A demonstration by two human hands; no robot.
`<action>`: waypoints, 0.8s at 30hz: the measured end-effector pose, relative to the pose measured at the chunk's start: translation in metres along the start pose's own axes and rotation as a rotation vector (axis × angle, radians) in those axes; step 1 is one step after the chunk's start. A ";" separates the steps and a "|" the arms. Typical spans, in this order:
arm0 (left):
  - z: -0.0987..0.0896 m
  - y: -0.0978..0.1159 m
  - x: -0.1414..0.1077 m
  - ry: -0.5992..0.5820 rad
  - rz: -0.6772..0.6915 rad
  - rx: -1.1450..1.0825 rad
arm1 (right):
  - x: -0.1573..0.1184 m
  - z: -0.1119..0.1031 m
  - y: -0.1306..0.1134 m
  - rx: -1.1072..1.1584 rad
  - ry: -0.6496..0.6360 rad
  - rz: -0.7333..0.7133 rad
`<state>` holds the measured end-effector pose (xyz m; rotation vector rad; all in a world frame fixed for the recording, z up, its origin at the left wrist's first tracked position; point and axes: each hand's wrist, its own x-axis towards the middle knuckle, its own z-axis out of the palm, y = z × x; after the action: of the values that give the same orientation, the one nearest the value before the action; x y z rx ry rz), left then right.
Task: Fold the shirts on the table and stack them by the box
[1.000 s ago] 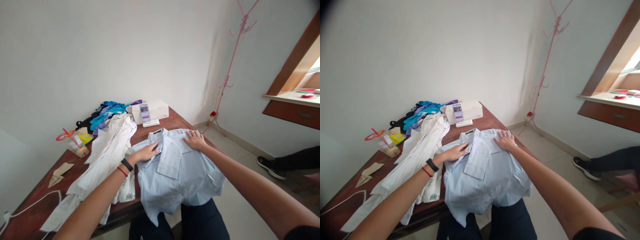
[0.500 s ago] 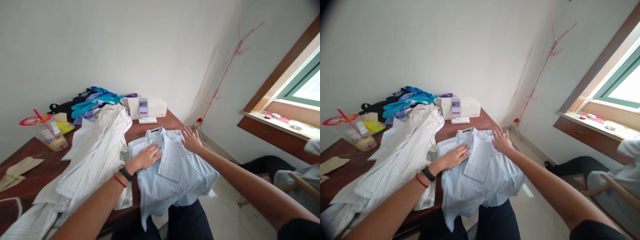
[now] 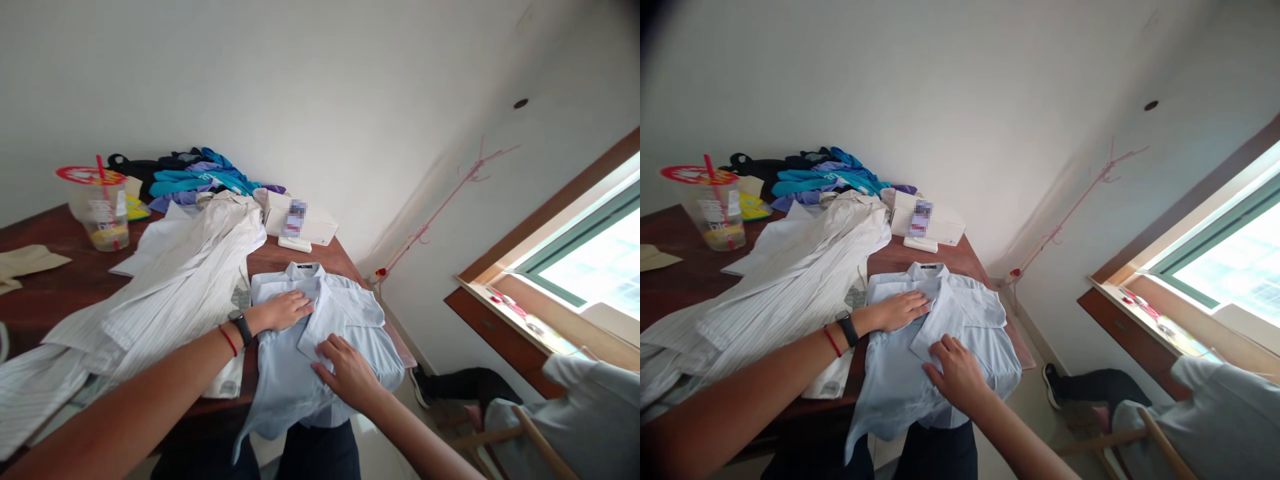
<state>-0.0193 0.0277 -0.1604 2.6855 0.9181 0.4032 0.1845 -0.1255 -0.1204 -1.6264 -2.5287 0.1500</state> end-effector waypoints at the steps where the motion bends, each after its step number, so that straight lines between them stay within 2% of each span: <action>1: 0.000 0.000 0.000 -0.002 0.009 0.002 | 0.002 0.001 0.000 -0.011 0.003 -0.004; 7: -0.010 0.004 0.000 -0.032 0.002 -0.049 | 0.007 0.004 0.003 -0.015 0.024 -0.047; 9: -0.014 0.007 -0.002 -0.012 -0.026 -0.112 | 0.009 -0.001 0.007 0.122 0.043 -0.029; 12: -0.021 0.012 -0.005 0.048 -0.040 -0.210 | 0.015 -0.018 0.021 0.483 0.151 0.071; 16: -0.026 0.017 -0.008 0.062 -0.029 -0.259 | 0.029 -0.059 0.052 1.094 0.408 0.300; 19: -0.026 0.017 -0.010 0.035 -0.048 -0.253 | 0.036 -0.091 0.083 1.438 0.489 0.463; 22: -0.023 0.014 -0.010 -0.058 -0.079 -0.212 | 0.037 -0.112 0.119 1.417 0.563 0.496; 24: -0.021 0.012 -0.010 -0.127 -0.079 -0.173 | 0.035 -0.116 0.143 1.338 0.595 0.510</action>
<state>-0.0275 0.0161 -0.1387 2.4782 0.9056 0.2779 0.3175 -0.0330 -0.0257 -1.2863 -0.9954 0.9605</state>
